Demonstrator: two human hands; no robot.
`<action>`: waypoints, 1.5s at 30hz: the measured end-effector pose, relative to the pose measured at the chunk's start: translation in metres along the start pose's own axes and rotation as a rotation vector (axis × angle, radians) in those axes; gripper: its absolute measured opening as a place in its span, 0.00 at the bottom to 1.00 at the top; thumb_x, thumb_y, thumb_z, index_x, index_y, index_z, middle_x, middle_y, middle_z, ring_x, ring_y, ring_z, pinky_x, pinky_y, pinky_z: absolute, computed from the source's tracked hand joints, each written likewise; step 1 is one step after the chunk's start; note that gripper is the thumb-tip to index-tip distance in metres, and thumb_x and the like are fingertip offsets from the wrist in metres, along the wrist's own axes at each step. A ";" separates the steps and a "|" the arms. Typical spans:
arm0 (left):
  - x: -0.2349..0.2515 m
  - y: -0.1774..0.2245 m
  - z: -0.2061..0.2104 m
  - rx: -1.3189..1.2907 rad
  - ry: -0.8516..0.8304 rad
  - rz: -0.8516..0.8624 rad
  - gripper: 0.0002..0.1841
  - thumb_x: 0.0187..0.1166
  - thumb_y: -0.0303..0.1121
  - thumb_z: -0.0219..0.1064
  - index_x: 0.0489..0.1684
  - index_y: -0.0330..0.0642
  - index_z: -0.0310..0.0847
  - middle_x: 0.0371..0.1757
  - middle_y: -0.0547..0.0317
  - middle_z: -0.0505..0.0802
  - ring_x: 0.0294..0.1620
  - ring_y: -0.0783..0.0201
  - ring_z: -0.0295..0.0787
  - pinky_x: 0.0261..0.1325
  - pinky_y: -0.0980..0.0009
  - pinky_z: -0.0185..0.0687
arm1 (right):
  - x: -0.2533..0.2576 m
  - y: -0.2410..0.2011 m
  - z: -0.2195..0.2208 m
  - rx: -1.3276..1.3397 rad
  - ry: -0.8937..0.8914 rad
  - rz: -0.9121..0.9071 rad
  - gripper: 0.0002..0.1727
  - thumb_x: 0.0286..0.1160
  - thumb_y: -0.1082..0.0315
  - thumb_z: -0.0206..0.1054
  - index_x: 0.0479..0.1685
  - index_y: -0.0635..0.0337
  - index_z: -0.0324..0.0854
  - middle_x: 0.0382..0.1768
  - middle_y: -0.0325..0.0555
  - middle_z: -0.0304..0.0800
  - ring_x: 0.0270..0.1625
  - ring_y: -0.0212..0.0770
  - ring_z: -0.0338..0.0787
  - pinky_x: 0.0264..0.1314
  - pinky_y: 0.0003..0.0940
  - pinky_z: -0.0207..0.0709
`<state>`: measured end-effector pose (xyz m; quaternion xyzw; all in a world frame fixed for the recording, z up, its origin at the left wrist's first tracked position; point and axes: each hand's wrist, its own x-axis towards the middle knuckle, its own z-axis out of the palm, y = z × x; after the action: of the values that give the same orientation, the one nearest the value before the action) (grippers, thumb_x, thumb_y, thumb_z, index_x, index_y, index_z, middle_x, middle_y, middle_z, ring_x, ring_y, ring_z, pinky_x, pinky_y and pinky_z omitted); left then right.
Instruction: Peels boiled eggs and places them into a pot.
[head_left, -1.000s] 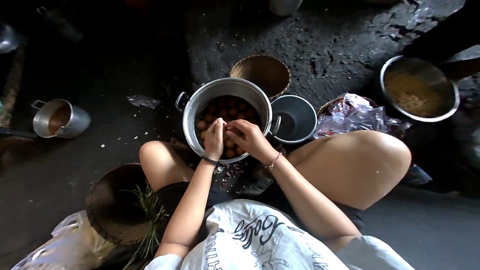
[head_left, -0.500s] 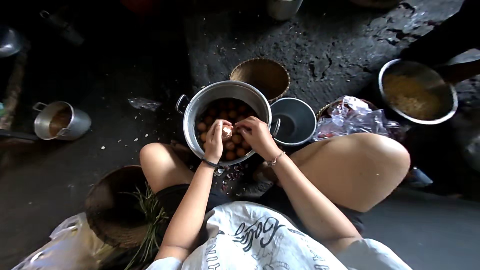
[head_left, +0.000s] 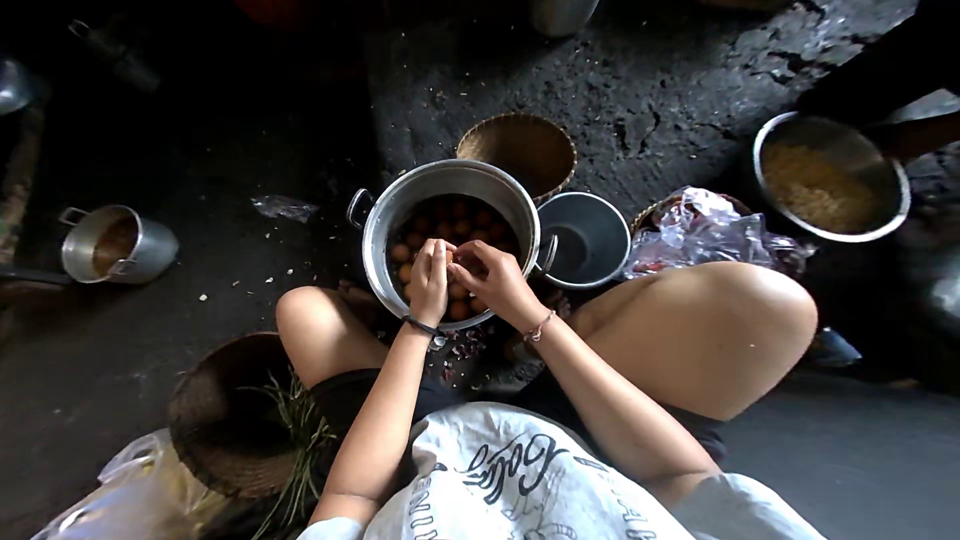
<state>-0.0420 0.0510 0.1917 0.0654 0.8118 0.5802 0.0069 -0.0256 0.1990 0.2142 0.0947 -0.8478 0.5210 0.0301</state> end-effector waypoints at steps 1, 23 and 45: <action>0.000 -0.001 0.000 0.004 0.002 -0.009 0.26 0.94 0.46 0.37 0.56 0.42 0.83 0.47 0.56 0.87 0.46 0.67 0.84 0.52 0.65 0.81 | 0.000 -0.001 -0.001 0.000 -0.005 -0.007 0.14 0.79 0.65 0.71 0.57 0.65 0.84 0.44 0.52 0.92 0.44 0.39 0.93 0.50 0.36 0.89; -0.004 0.005 -0.004 -0.065 -0.009 -0.085 0.32 0.95 0.51 0.30 0.63 0.44 0.82 0.54 0.55 0.90 0.50 0.65 0.86 0.56 0.63 0.82 | -0.006 -0.003 -0.003 -0.037 0.082 -0.014 0.12 0.78 0.79 0.63 0.56 0.67 0.87 0.53 0.58 0.91 0.52 0.47 0.93 0.58 0.42 0.87; -0.003 0.010 0.005 -0.132 0.046 -0.135 0.28 0.94 0.54 0.39 0.70 0.46 0.77 0.49 0.59 0.86 0.43 0.72 0.81 0.48 0.71 0.79 | -0.004 -0.004 0.006 0.063 0.028 0.062 0.17 0.82 0.77 0.62 0.67 0.66 0.80 0.50 0.56 0.92 0.45 0.45 0.94 0.52 0.42 0.88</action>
<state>-0.0375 0.0585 0.1990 -0.0035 0.7742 0.6321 0.0315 -0.0204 0.1926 0.2142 0.0621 -0.8329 0.5495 0.0227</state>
